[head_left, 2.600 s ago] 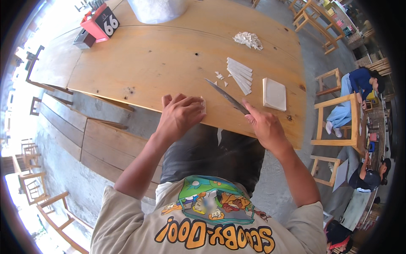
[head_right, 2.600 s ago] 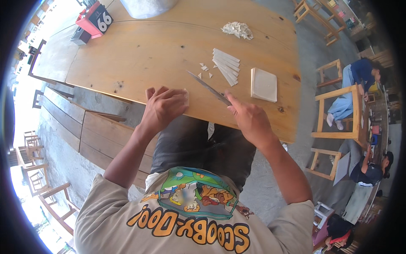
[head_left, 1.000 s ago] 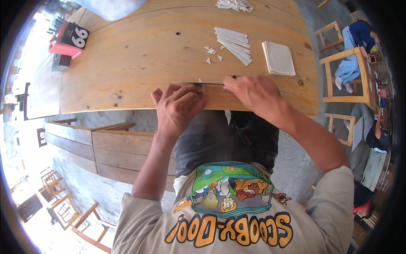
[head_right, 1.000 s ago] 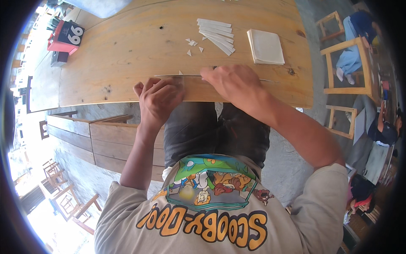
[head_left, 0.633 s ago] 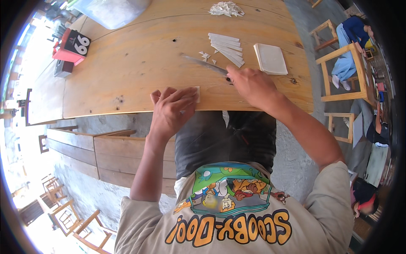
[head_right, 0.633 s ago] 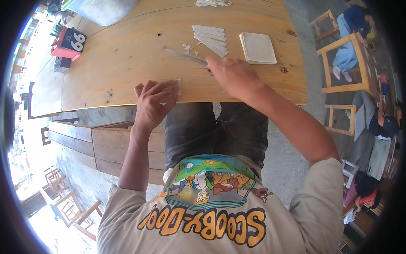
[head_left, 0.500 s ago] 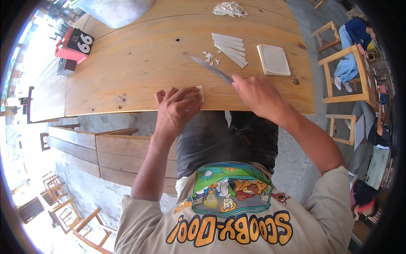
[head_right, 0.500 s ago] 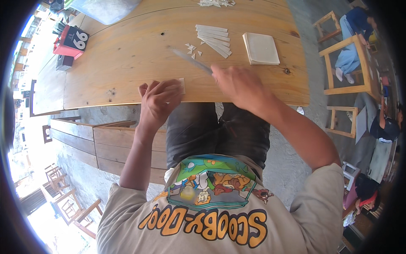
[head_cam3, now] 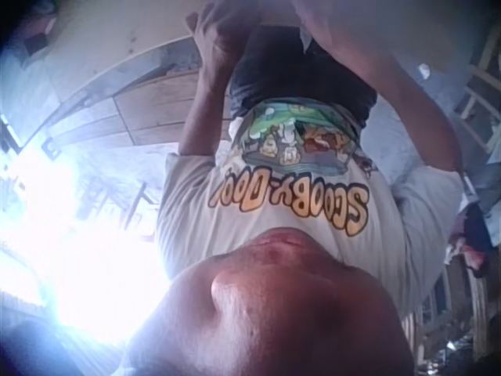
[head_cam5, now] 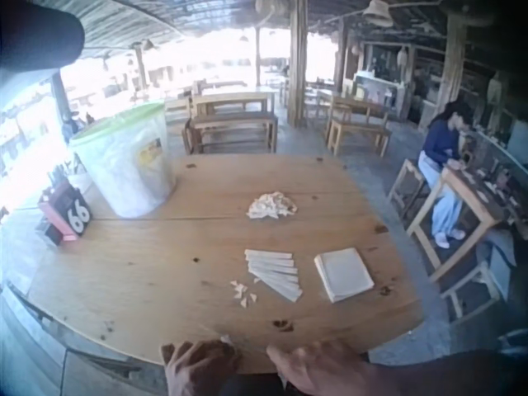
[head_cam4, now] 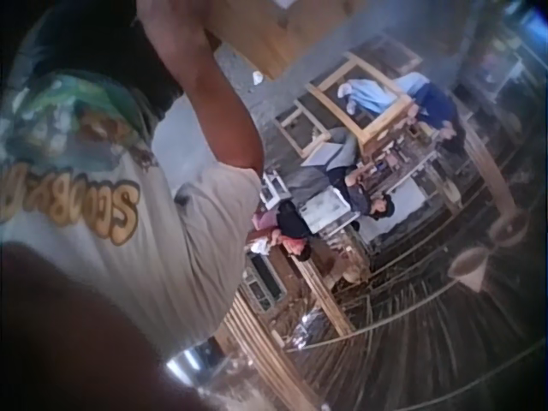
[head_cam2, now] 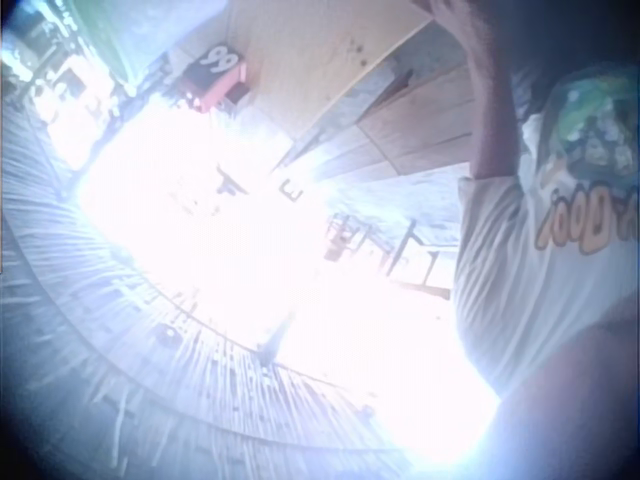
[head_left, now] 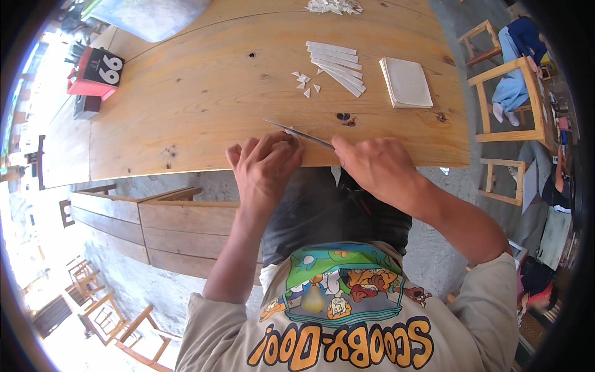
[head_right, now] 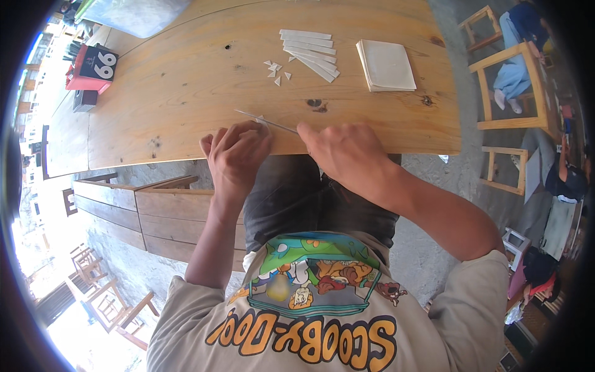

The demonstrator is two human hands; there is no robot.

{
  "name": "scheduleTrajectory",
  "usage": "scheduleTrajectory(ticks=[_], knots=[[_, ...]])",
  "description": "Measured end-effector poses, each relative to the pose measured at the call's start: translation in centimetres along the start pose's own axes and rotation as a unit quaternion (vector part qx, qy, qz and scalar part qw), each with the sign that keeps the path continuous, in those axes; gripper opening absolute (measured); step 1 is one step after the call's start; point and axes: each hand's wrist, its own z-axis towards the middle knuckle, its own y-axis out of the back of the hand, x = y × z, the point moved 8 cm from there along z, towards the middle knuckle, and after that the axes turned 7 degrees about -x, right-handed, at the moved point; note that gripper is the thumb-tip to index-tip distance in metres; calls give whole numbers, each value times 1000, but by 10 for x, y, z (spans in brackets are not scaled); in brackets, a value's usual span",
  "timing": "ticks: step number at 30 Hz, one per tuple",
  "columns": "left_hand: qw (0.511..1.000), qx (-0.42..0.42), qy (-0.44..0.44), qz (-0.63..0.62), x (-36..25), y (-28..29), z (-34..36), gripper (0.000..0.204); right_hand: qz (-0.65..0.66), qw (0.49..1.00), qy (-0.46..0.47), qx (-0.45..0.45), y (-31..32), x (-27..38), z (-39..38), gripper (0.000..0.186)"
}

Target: The person uses a knife to cut a stack of white rectangular sheets into thin strips on a wooden table. They repeatedly slice the material, separating the strips and arranging them on the table surface.

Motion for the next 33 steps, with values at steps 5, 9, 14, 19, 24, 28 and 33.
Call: scheduleTrajectory(ticks=[5, 9, 14, 19, 24, 28, 33], knots=[[999, -30, -5, 19, -1, 0, 0, 16, 9, 1000, 6, 14, 2, -1, 1, 10], [999, -28, -4, 22, -1, 1, 1, 17, -6, 1000, 10, 7, 6, 2, 2, 10], [999, -13, 10, 27, -2, -1, 1, 16, -32, 999, 26, 11, 8, 4, 3, 9], [1000, 1, 12, 18, -1, -1, 2, 19, -33, 999, 38, 8, 9, 5, 4, 11], [1000, 7, 1, 29, -5, -1, 6, 19, -38, 998, 56, -15, 10, 4, 4, 12], [1000, 4, 10, 28, -8, 0, 8, 20, -59, 998, 31, -7, 1, -12, 9, 11], [1000, -2, 14, 4, -8, 2, 10, 17, -49, 998, -14, -31, 5, -46, 21, 11]])
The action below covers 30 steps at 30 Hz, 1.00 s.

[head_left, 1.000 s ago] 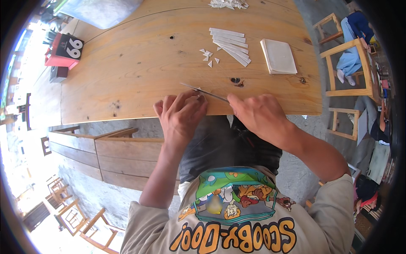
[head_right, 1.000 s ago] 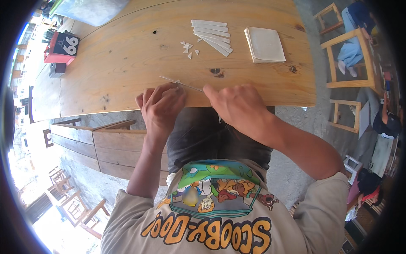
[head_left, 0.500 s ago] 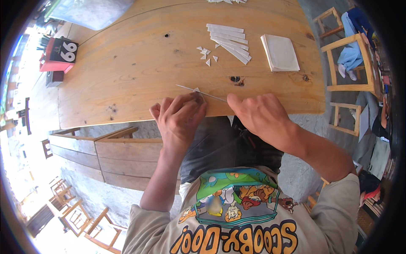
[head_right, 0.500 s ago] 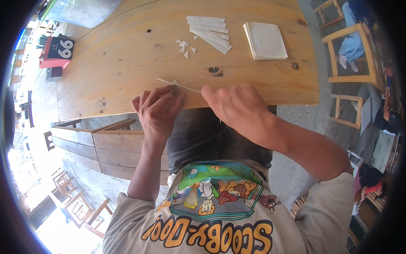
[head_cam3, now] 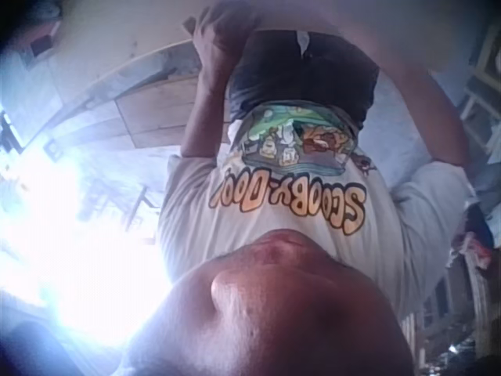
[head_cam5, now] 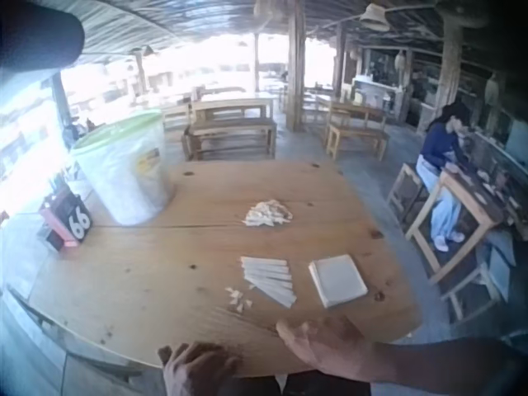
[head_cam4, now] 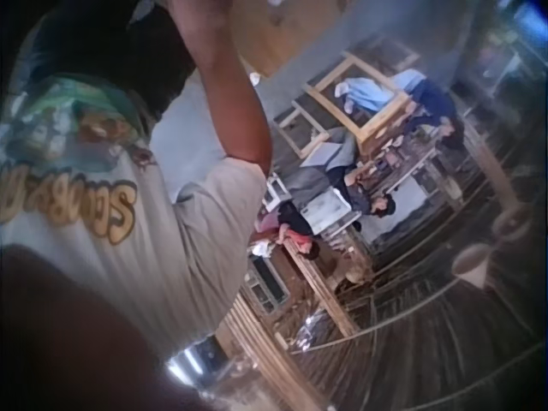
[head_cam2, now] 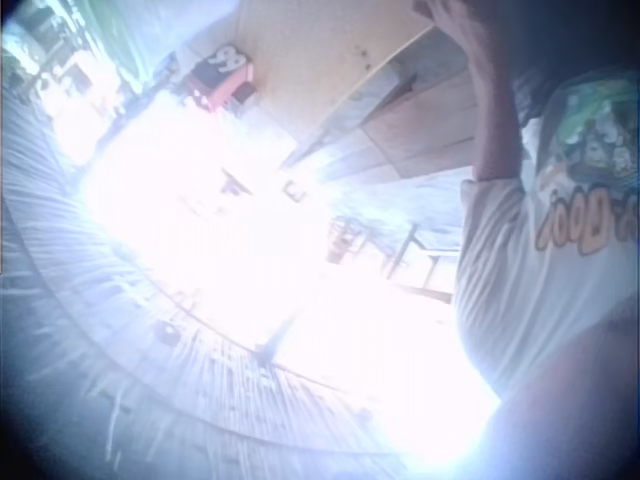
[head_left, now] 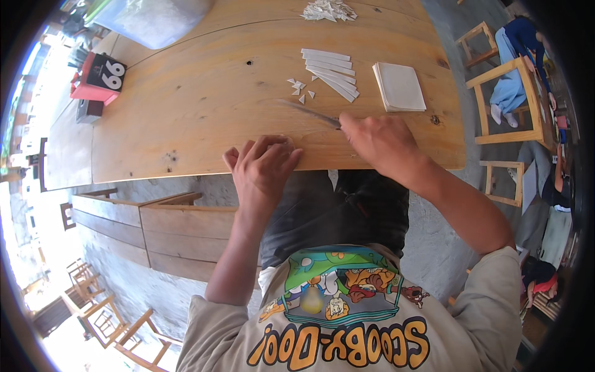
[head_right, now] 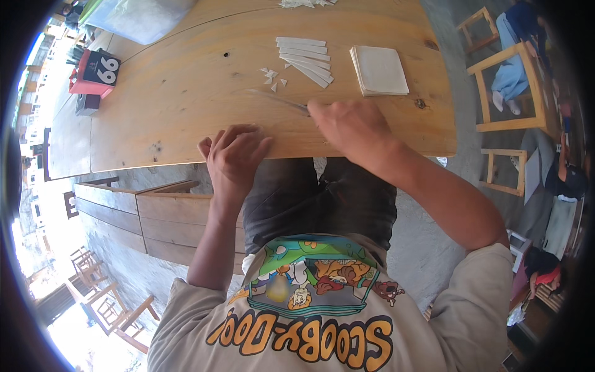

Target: The person uses a knife to cut a stack of white rectangular sheets into thin strips on a wooden table. They repeatedly slice the material, separating the strips and arranging them on the table surface.

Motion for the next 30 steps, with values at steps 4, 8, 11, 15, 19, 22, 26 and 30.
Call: scheduleTrajectory(ticks=[4, 8, 11, 15, 19, 22, 26, 30], knots=[[999, 25, -38, 9, 4, 5, 2, 14, 27, 999, 20, -10, 8, -8, 2, 13], [997, 33, -65, 20, 6, 6, 0, 11, 27, 998, 54, 22, 4, 8, -12, 15], [997, 30, -68, 20, 7, 5, -2, 9, 15, 996, 88, 10, 3, 17, -15, 10], [997, 29, -66, 18, 8, 4, -3, 9, 24, 996, 81, 29, 1, 20, -17, 12], [998, 30, -56, 11, 9, 4, -3, 9, 8, 996, 80, 38, 2, 22, -16, 12], [998, 28, -49, 4, 10, 3, -3, 9, -2, 996, 84, 40, 3, 24, -16, 12], [998, 29, -50, 1, 11, 3, -3, 9, -19, 995, 85, 40, 4, 24, -16, 11], [998, 45, -53, -2, 11, 4, -3, 10, -23, 995, 86, 42, 2, 24, -15, 11]])
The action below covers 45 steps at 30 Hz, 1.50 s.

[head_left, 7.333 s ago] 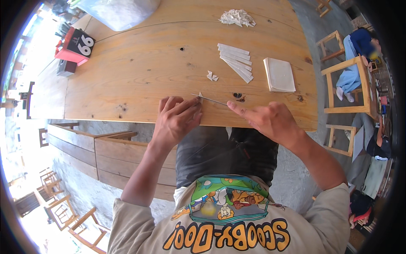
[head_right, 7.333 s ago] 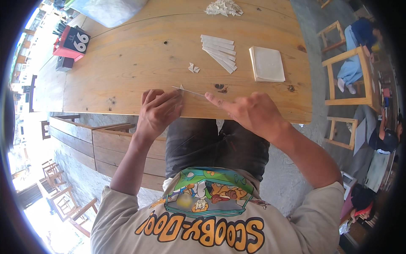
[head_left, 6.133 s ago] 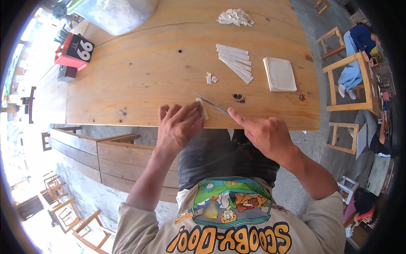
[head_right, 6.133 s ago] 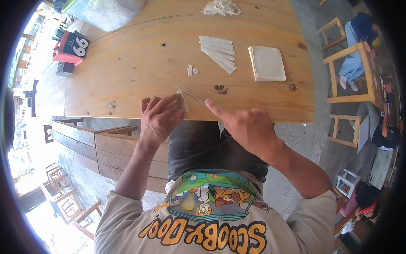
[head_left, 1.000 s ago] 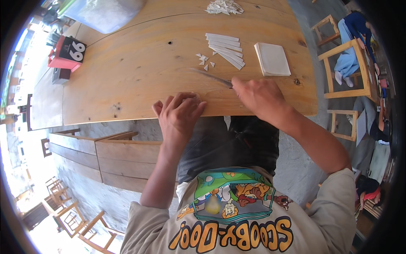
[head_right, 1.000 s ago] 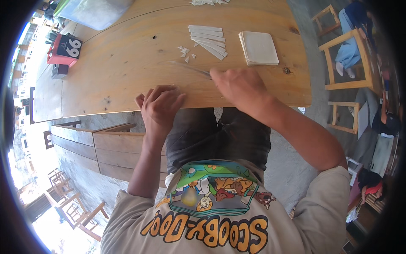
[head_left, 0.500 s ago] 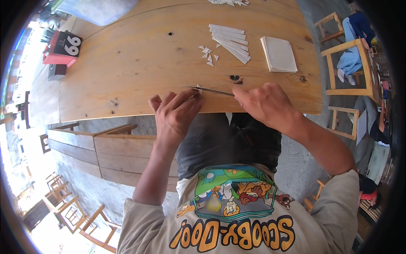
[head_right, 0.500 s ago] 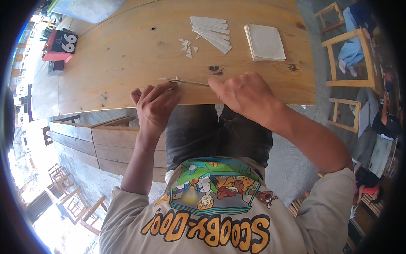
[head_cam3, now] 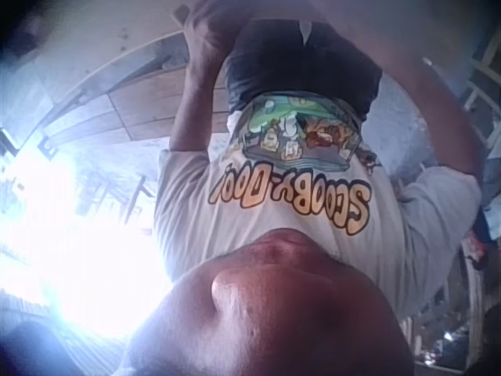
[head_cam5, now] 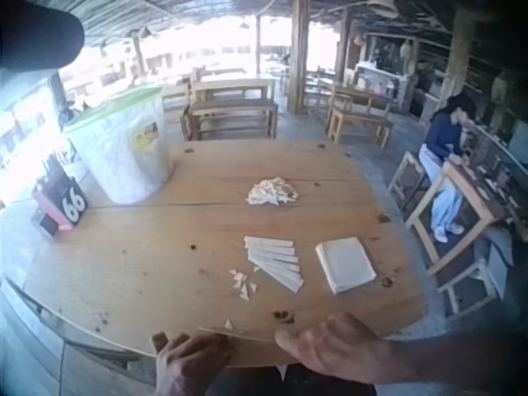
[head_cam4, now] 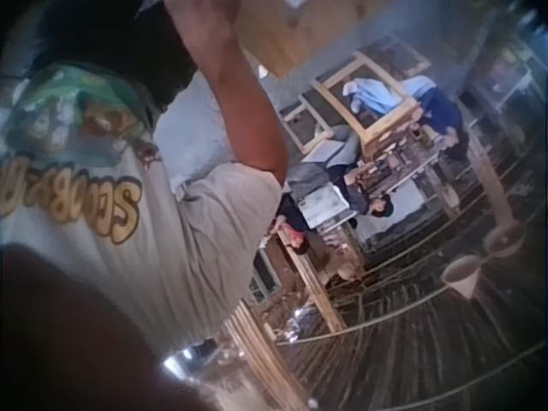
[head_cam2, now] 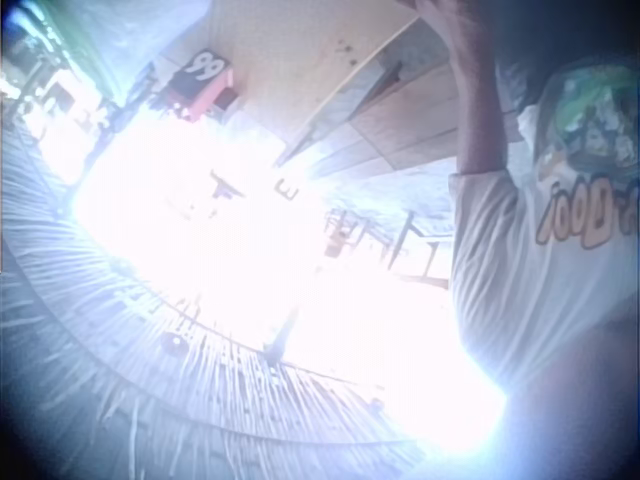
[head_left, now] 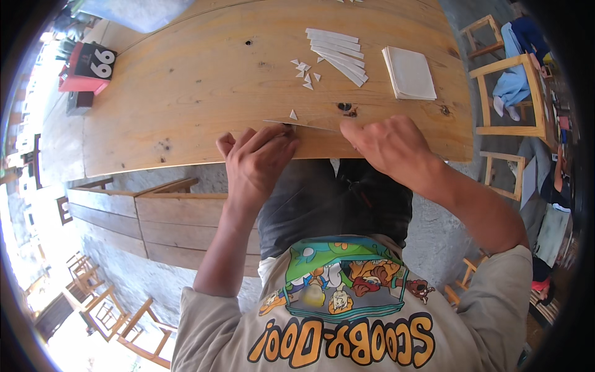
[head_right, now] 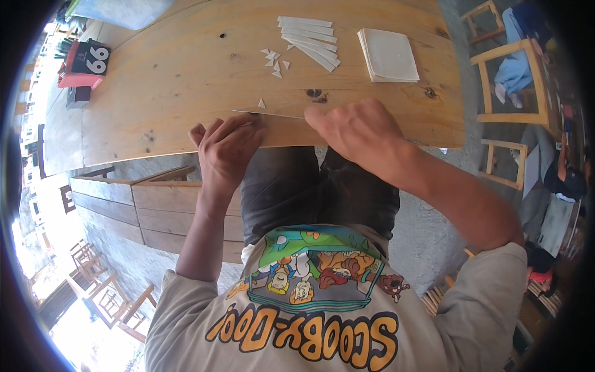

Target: The person uses a knife to cut a stack of white rectangular sheets into thin strips on a wooden table. They repeatedly slice the material, separating the strips and arranging them on the table surface.

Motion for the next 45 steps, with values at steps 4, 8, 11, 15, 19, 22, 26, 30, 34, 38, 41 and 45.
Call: scheduleTrajectory(ticks=[4, 8, 11, 15, 19, 22, 26, 30, 34, 38, 41, 45], knots=[[999, 17, -2, -39, 5, 3, 5, 13, 45, 999, -23, 7, -1, -9, 1, 11], [997, 49, 5, -64, 10, 5, 6, 18, 94, 992, -89, 2, -4, -27, 6, 16], [997, 52, -8, -65, 9, 5, 7, 20, 88, 989, -114, -34, 2, -34, 11, 16], [997, 47, -17, -57, 0, 0, 3, 25, 111, 986, -126, -24, 10, -28, 7, 14], [999, 8, -44, -2, -13, -9, -5, 27, 118, 984, -136, 14, 10, -7, -9, 13], [998, -12, -53, 9, -16, -14, -9, 26, 129, 982, -137, 25, 7, 5, -18, 13], [999, -8, -40, 14, -16, -17, -13, 25, 136, 980, -139, 34, 3, 9, -21, 13], [998, 4, -58, 26, -15, -14, -11, 32, 118, 984, -129, 23, 5, 10, -20, 14], [996, 15, -74, 35, -14, -12, -9, 40, 101, 987, -125, 9, 7, 10, -20, 14], [996, 17, -73, 37, -13, -12, -9, 39, 32, 994, -106, 8, 10, 14, -22, 12], [996, 16, -76, 44, -12, -12, -9, 36, -9, 995, -94, 19, 9, 13, -21, 12], [995, 6, -77, 58, -13, -13, -8, 33, -15, 996, -87, 15, 9, 13, -20, 11]])
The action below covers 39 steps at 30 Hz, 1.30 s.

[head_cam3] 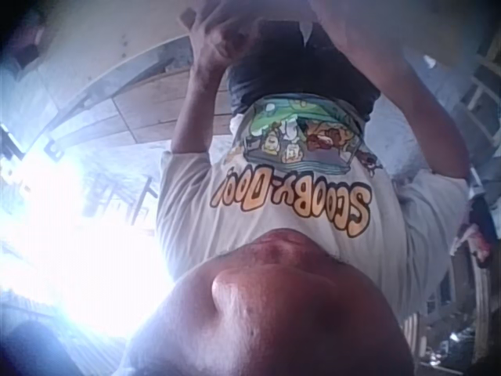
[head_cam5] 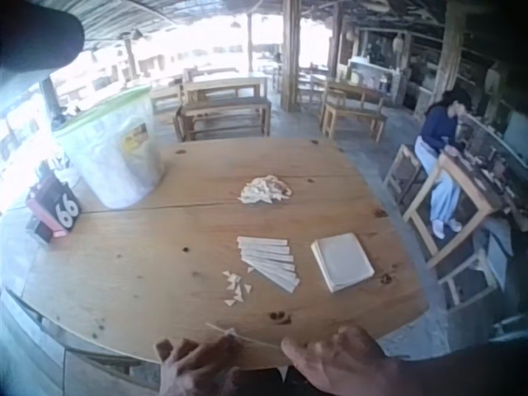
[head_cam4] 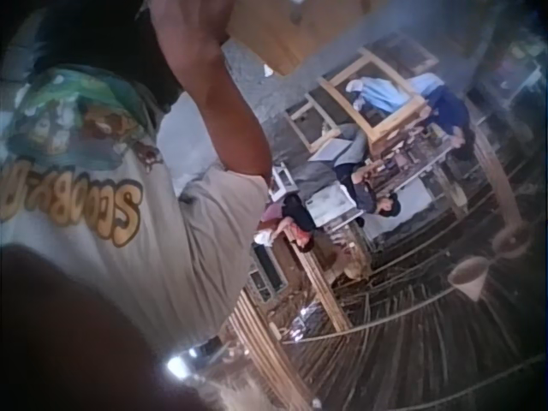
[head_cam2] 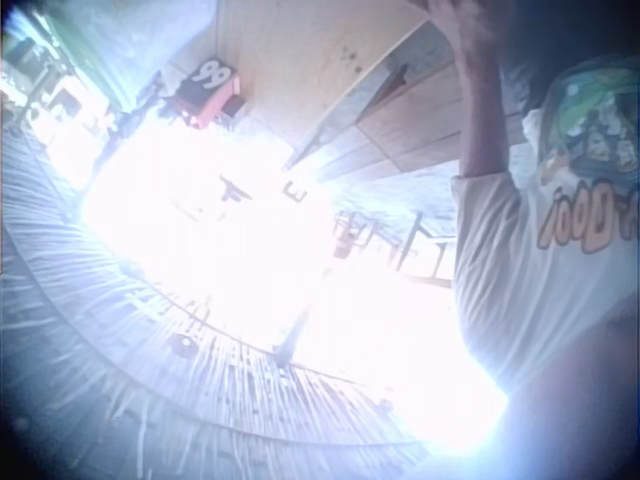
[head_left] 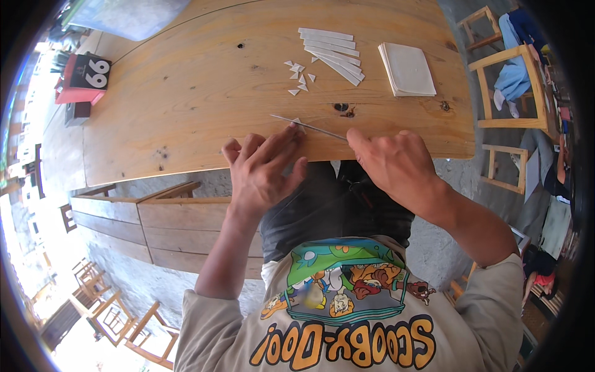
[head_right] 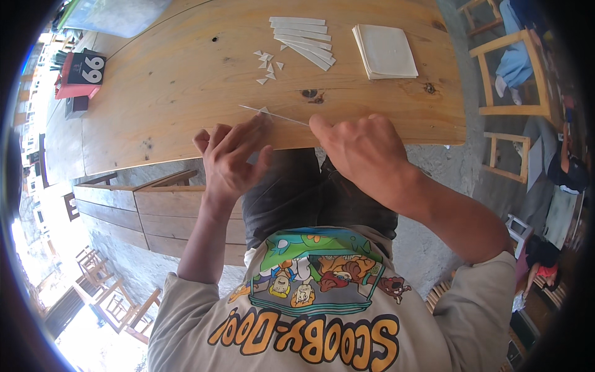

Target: The person uses a knife to cut a stack of white rectangular sheets into thin strips on a wooden table. They repeatedly slice the material, separating the strips and arranging them on the table surface.

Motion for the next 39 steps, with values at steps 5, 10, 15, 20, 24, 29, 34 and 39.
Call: scheduleTrajectory(ticks=[5, 10, 15, 20, 24, 29, 34, 39], knots=[[1000, 2, 10, -6, 0, 0, 1, 30, -3, 1000, 11, -6, 3, -1, 1, 10], [1000, 0, 18, -21, 1, 0, 1, 31, -11, 1000, 26, 0, 1, -1, 1, 10], [1000, 6, 14, -15, 0, -1, 4, 30, 16, 999, 45, -24, 0, -8, 4, 9], [999, 0, 0, -34, -3, 2, 7, 31, -12, 999, 34, -32, -9, -24, 10, 6], [999, 7, -18, -33, -2, 4, 7, 36, -57, 998, 7, -32, -12, -48, 28, 8], [998, 10, -41, -44, 4, 7, 5, 39, 59, 994, 39, -77, -1, -47, 28, 16], [997, 2, -70, -44, 7, 5, 2, 34, 25, 995, 85, -55, -5, -32, 14, 16], [996, 10, -88, -29, 11, 6, 1, 36, -17, 990, 122, -67, -8, -33, 16, 18]])
